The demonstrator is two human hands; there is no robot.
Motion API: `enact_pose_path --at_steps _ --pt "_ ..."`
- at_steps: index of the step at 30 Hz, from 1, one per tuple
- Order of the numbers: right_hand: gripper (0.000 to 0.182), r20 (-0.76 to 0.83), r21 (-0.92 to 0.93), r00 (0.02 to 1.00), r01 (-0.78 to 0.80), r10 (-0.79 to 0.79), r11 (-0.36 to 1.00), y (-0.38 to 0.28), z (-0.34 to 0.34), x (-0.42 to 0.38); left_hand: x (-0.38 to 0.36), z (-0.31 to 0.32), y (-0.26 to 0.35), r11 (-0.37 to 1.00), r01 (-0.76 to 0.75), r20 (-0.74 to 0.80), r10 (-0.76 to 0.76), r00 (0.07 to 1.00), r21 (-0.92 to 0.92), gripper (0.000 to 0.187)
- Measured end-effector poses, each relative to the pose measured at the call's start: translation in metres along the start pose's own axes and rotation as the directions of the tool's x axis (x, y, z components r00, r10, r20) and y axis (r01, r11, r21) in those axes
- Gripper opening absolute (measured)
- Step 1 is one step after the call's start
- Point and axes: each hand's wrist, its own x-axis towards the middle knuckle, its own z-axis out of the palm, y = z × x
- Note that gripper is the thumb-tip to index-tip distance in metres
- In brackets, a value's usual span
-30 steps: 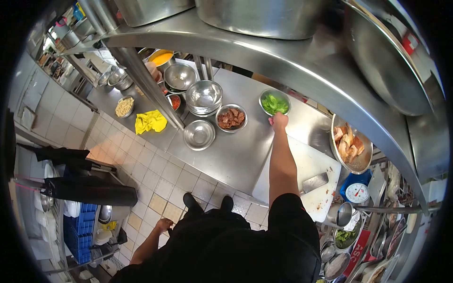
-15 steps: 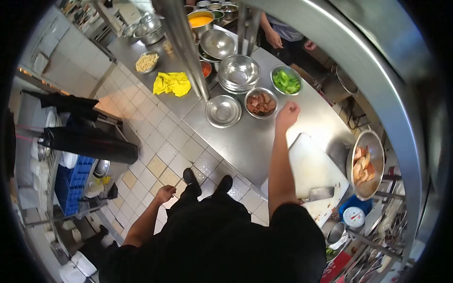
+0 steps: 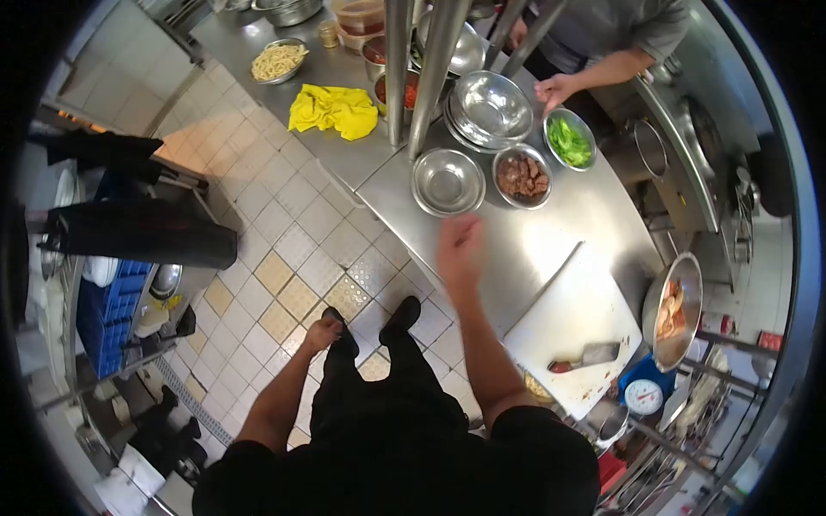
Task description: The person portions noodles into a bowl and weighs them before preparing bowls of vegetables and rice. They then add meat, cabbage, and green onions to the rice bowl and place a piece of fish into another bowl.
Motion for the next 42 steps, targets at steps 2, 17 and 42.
enact_pose_path --at_steps 2,17,42 --pt "0.03 -0.312 -0.269 0.907 0.2 -0.281 0.942 -0.022 -0.017 0.051 -0.004 0.007 -0.011 0.99 0.099 0.059 -0.094 0.994 -0.101 0.034" --pt "0.019 -0.172 -0.677 0.899 0.189 -0.403 0.711 -0.061 -0.031 0.157 -0.067 -0.079 -0.203 0.98 0.14 -0.022 -0.145 0.989 -0.141 0.029" --pt "0.062 0.435 -0.539 0.887 0.121 0.153 0.833 0.266 0.155 0.018 0.106 -0.044 -0.056 0.581 -0.092 -0.081 0.046 0.996 -0.808 0.006"
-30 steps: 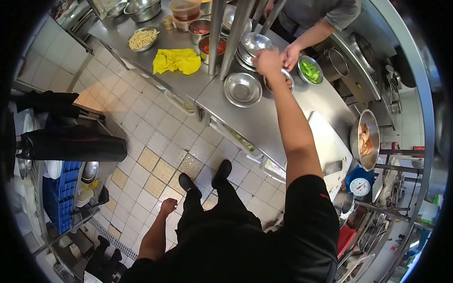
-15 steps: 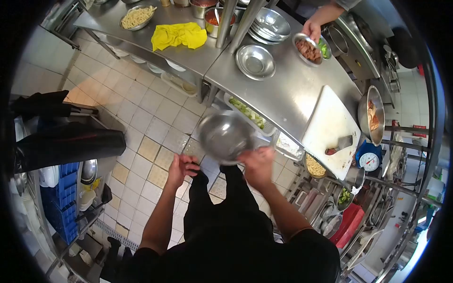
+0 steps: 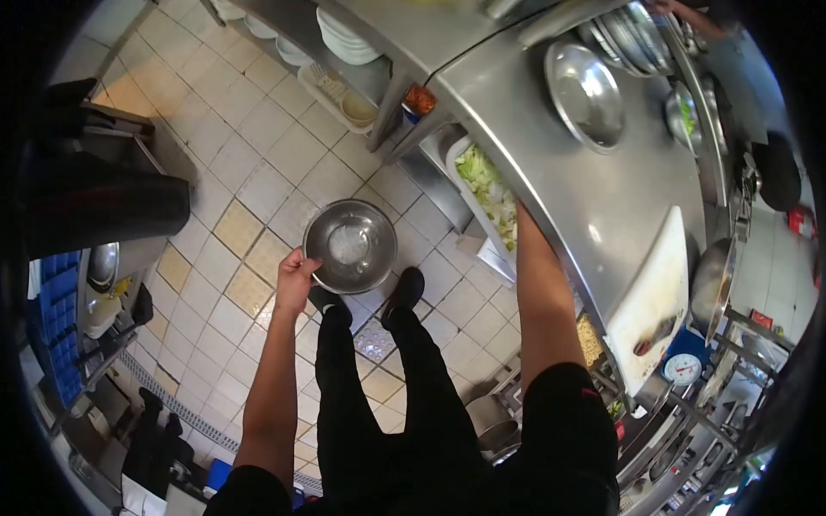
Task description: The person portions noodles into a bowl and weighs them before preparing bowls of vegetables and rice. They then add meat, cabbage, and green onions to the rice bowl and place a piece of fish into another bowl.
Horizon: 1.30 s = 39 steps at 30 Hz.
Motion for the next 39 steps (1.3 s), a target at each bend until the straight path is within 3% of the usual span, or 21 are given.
enact_pose_path --at_steps 2,5,7,10,13,14,17,18,21,24,27,30,32,33,35,36,39 --pt "0.076 0.007 -0.04 1.0 0.017 -0.017 0.999 -0.001 -0.003 0.018 0.005 0.008 -0.036 0.998 0.019 -0.052 -0.022 0.998 -0.056 0.005" --pt "0.082 -0.039 -0.24 0.992 -0.128 0.122 0.962 0.018 0.028 0.016 -0.001 0.034 -0.06 0.992 0.038 -0.056 -0.045 0.997 -0.119 0.004" --pt "0.094 0.014 -0.225 0.999 -0.044 0.049 0.973 0.038 0.042 0.002 -0.013 0.059 -0.054 0.978 0.055 -0.066 -0.07 0.995 -0.201 0.004" --pt "0.085 -0.096 0.01 0.986 -0.136 0.136 0.991 -0.004 0.027 -0.027 -0.02 0.078 -0.051 0.977 0.059 -0.061 -0.073 0.995 -0.207 0.004" --pt "0.095 0.117 0.065 0.993 -0.04 0.032 0.997 0.029 0.043 -0.013 -0.019 0.09 -0.036 0.988 0.055 -0.033 -0.06 0.998 -0.141 0.006" --pt "0.093 -0.016 -0.097 1.0 0.023 -0.025 0.995 0.075 0.08 0.0 -0.019 0.099 -0.023 0.989 0.058 -0.031 -0.063 0.998 -0.137 0.007" --pt "0.09 -0.013 -0.252 0.998 -0.059 0.057 0.966 0.055 0.073 -0.008 -0.008 0.119 -0.004 0.995 -0.095 0.027 0.095 0.995 -0.02 0.014" --pt "0.073 -0.083 -0.284 0.993 -0.108 0.088 0.953 0.066 0.081 -0.013 -0.003 0.129 0.002 0.992 -0.091 0.086 0.099 0.991 -0.086 0.015" --pt "0.065 -0.032 -0.26 0.987 -0.161 0.158 0.952 0.126 0.088 -0.017 0.019 0.164 0.008 0.972 -0.234 0.087 0.234 0.968 -0.014 0.016" --pt "0.057 -0.285 -0.242 0.946 -0.226 0.153 0.944 0.14 0.046 -0.023 0.042 0.207 0.009 0.812 -0.558 0.157 0.536 0.829 0.173 0.02" --pt "0.049 -0.518 -0.15 0.852 -0.182 0.08 0.972 0.122 -0.003 -0.036 0.054 0.244 0.003 0.852 -0.516 0.162 0.499 0.851 0.09 0.019" --pt "0.041 -0.622 -0.145 0.779 -0.014 -0.08 0.989 0.094 -0.012 -0.041 0.064 0.279 -0.002 0.776 -0.596 0.156 0.576 0.803 0.204 0.014" --pt "0.037 -0.582 -0.098 0.8 0.105 -0.142 0.99 0.076 -0.007 -0.049 0.074 0.294 -0.012 0.699 -0.628 0.152 0.618 0.771 0.342 0.018" --pt "0.035 -0.521 -0.043 0.841 0.148 -0.149 0.988 0.064 -0.005 -0.056 0.077 0.299 -0.014 0.764 -0.574 0.134 0.561 0.817 0.295 0.019" --pt "0.038 -0.188 0.278 0.982 0.066 -0.013 0.958 0.018 -0.019 -0.063 0.083 0.304 -0.017 0.871 -0.452 0.109 0.439 0.892 0.193 0.022" --pt "0.039 0.007 0.414 1.0 -0.02 0.019 0.91 -0.002 -0.026 -0.068 0.088 0.301 -0.021 0.874 -0.443 0.098 0.432 0.897 0.199 0.018" --pt "0.04 -0.191 0.19 0.963 -0.152 0.188 0.97 -0.029 -0.043 -0.086 0.093 0.291 -0.019 0.974 -0.218 0.17 0.225 0.959 -0.057 0.017"
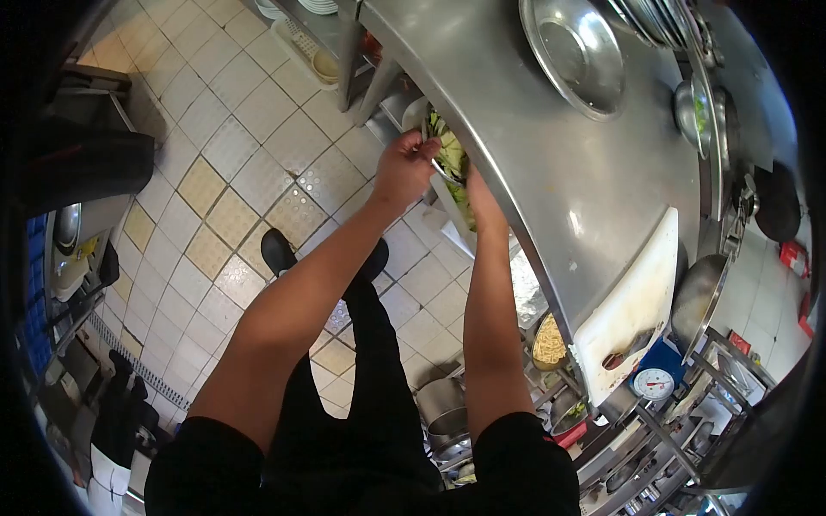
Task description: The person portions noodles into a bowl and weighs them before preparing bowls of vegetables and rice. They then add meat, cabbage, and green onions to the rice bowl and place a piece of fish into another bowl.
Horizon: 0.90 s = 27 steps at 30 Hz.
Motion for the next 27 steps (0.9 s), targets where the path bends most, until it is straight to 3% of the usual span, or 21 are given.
enact_pose_path --at_steps 1,3,5,6,8,9,11,12,14,16,19,22,25,27 --pt "0.034 -0.149 -0.113 0.983 0.087 -0.104 0.99 0.027 0.007 0.003 -0.001 -0.003 0.001 0.999 0.004 0.0 -0.004 1.0 0.042 0.016" --pt "0.037 -0.268 -0.201 0.938 0.17 -0.221 0.965 0.064 0.011 0.006 -0.008 -0.009 0.018 0.992 0.009 0.001 -0.01 1.0 0.125 0.015" --pt "0.039 -0.31 -0.301 0.903 0.204 -0.298 0.932 0.098 0.014 0.016 -0.02 -0.016 0.038 0.994 0.106 -0.029 -0.107 0.994 -0.029 0.015" --pt "0.04 -0.236 -0.359 0.931 0.184 -0.279 0.915 0.113 0.021 0.022 -0.026 -0.023 0.045 0.983 0.148 -0.039 -0.153 0.987 -0.105 0.016" --pt "0.042 0.05 -0.546 0.994 0.108 -0.096 0.831 0.145 0.041 0.035 -0.037 -0.045 0.049 0.976 0.138 -0.061 -0.15 0.987 -0.169 0.016" --pt "0.043 0.233 -0.654 0.972 0.14 0.023 0.744 0.158 0.055 0.038 -0.044 -0.057 0.05 0.97 0.131 -0.07 -0.148 0.987 -0.202 0.017" --pt "0.045 0.513 -0.745 0.83 0.304 0.218 0.594 0.173 0.079 0.039 -0.057 -0.083 0.054 0.977 0.122 -0.105 -0.141 0.984 -0.174 0.02" --pt "0.046 0.539 -0.725 0.802 0.284 0.26 0.627 0.174 0.083 0.04 -0.063 -0.096 0.054 0.98 0.118 -0.125 -0.138 0.982 -0.158 0.021" --pt "0.045 0.379 -0.562 0.853 -0.096 0.36 0.821 0.182 0.075 0.044 -0.075 -0.118 0.05 0.977 0.073 -0.165 -0.107 0.98 -0.198 0.019" --pt "0.041 0.466 -0.708 0.877 0.291 0.116 0.644 0.265 0.091 0.066 -0.083 -0.132 0.046 0.98 0.061 -0.197 -0.099 0.975 -0.189 0.019" --pt "0.04 0.067 -0.714 0.973 0.2 -0.219 0.671 0.313 0.096 0.072 -0.087 -0.154 0.037 0.989 0.074 -0.237 -0.103 0.966 -0.126 0.02" --pt "0.041 -0.046 -0.508 0.999 -0.022 -0.002 0.861 0.122 0.021 0.026 -0.086 -0.164 0.028 0.99 0.082 -0.247 -0.107 0.963 -0.113 0.022" --pt "0.041 -0.062 -0.453 0.987 0.103 -0.147 0.885 0.067 0.004 0.008 -0.088 -0.164 0.038 0.99 0.112 -0.243 -0.131 0.961 -0.091 0.023" --pt "0.034 -0.096 -0.185 0.991 0.076 -0.095 0.98 0.031 0.012 -0.008 -0.085 -0.167 0.033 0.99 0.131 -0.212 -0.14 0.967 -0.058 0.024"
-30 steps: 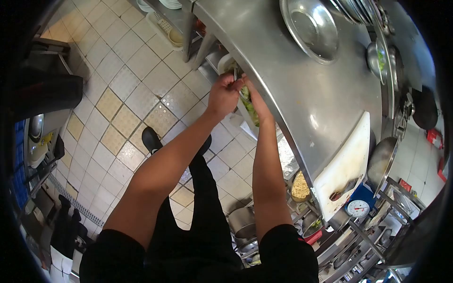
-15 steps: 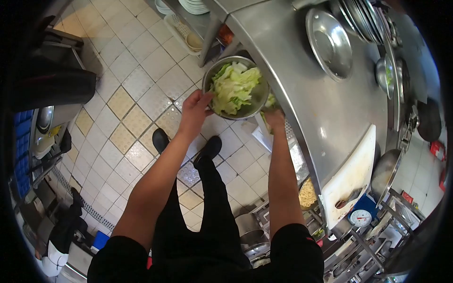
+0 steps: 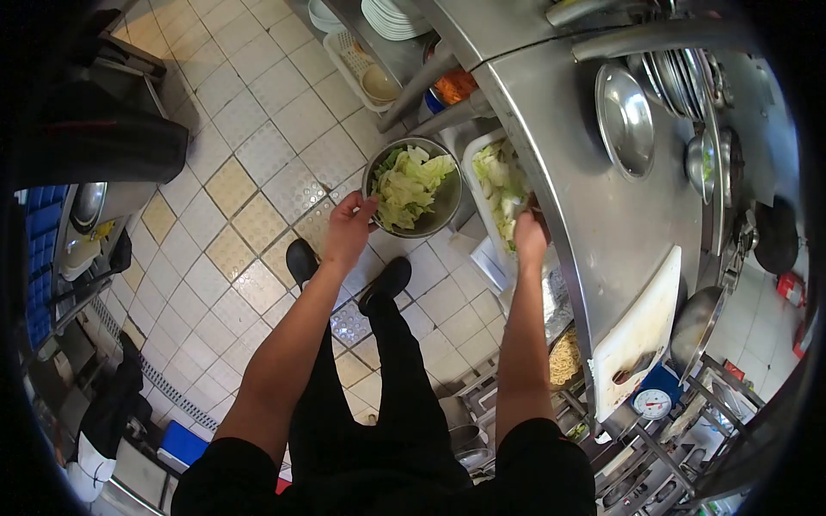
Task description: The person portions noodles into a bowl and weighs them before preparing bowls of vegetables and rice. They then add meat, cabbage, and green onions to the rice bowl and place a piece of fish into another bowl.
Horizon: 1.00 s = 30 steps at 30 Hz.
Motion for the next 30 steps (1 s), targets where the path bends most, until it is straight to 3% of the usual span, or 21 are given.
enact_pose_path --at_steps 1,2,4,5,7,8,10,11,12,14,17,19,20,22,24,27,30 --pt "0.031 -0.011 0.139 1.0 -0.027 0.029 0.99 -0.019 0.0 -0.006 0.001 0.001 0.001 1.0 -0.003 0.008 0.003 1.0 -0.011 0.024" --pt "0.027 0.136 0.185 0.964 -0.252 0.229 0.95 -0.069 -0.009 -0.019 0.001 0.004 0.001 1.0 -0.007 0.015 0.007 1.0 -0.022 0.024" --pt "0.019 -0.083 0.447 0.99 0.137 -0.111 0.884 -0.11 0.017 -0.037 0.0 0.01 0.005 0.999 -0.01 0.019 0.01 1.0 -0.033 0.024" --pt "0.017 -0.105 0.474 0.962 0.272 -0.253 0.837 -0.119 0.036 -0.039 -0.001 0.014 0.008 0.999 -0.01 0.015 0.01 1.0 -0.036 0.024" --pt "0.024 -0.01 0.303 0.939 0.331 -0.345 0.893 -0.129 0.066 -0.041 -0.001 0.021 0.012 0.998 -0.012 0.009 0.013 1.0 -0.054 0.024" --pt "0.04 0.12 0.165 0.895 0.409 -0.43 0.898 -0.138 0.062 -0.041 0.0 0.019 0.013 0.998 -0.013 0.0 0.013 1.0 -0.067 0.024" --pt "0.047 0.262 0.198 0.854 0.409 -0.45 0.891 -0.156 0.042 -0.039 0.006 0.006 0.015 0.998 -0.013 -0.014 0.013 1.0 -0.062 0.025" --pt "0.051 0.331 0.217 0.826 0.405 -0.457 0.888 -0.164 0.035 -0.039 0.01 -0.005 0.014 0.999 -0.012 -0.018 0.011 1.0 -0.045 0.025" --pt "0.05 0.347 0.364 0.788 0.387 -0.509 0.847 -0.164 0.029 -0.034 0.014 -0.015 0.016 1.0 -0.012 -0.022 0.011 1.0 -0.028 0.025" --pt "0.044 0.457 0.479 0.773 0.202 -0.439 0.854 -0.157 0.024 -0.02 0.017 -0.033 0.019 0.998 -0.01 -0.038 0.008 0.999 -0.061 0.022" --pt "0.034 0.456 0.642 0.83 -0.056 -0.322 0.765 -0.124 0.035 0.018 0.022 -0.062 0.017 0.997 -0.007 -0.029 0.005 1.0 -0.082 0.023" --pt "0.031 0.363 0.44 0.931 -0.207 0.038 0.874 -0.076 0.052 0.063 0.019 -0.074 0.018 0.995 -0.009 -0.04 0.005 0.999 -0.1 0.024" --pt "0.03 0.256 0.35 0.959 -0.207 0.119 0.914 -0.06 0.066 0.088 0.015 -0.077 0.023 0.993 -0.016 -0.059 0.009 0.998 -0.115 0.024" --pt "0.03 0.08 0.227 0.995 0.034 -0.053 0.973 -0.061 0.093 0.13 0.011 -0.083 0.022 0.991 -0.034 -0.088 0.023 0.996 -0.127 0.023" --pt "0.029 0.005 0.128 0.972 0.23 -0.233 0.965 -0.082 0.12 0.159 0.008 -0.096 0.013 0.992 -0.049 -0.115 0.035 0.993 -0.115 0.022" --pt "0.028 0.044 0.012 0.906 0.421 -0.421 0.907 -0.11 0.155 0.183 0.0 -0.111 -0.004 0.99 -0.074 -0.134 0.058 0.989 -0.117 0.021" --pt "0.027 0.153 -0.051 0.859 0.5 -0.488 0.864 -0.117 0.17 0.192 -0.01 -0.129 -0.028 0.984 -0.028 -0.187 -0.005 0.982 -0.174 0.02"
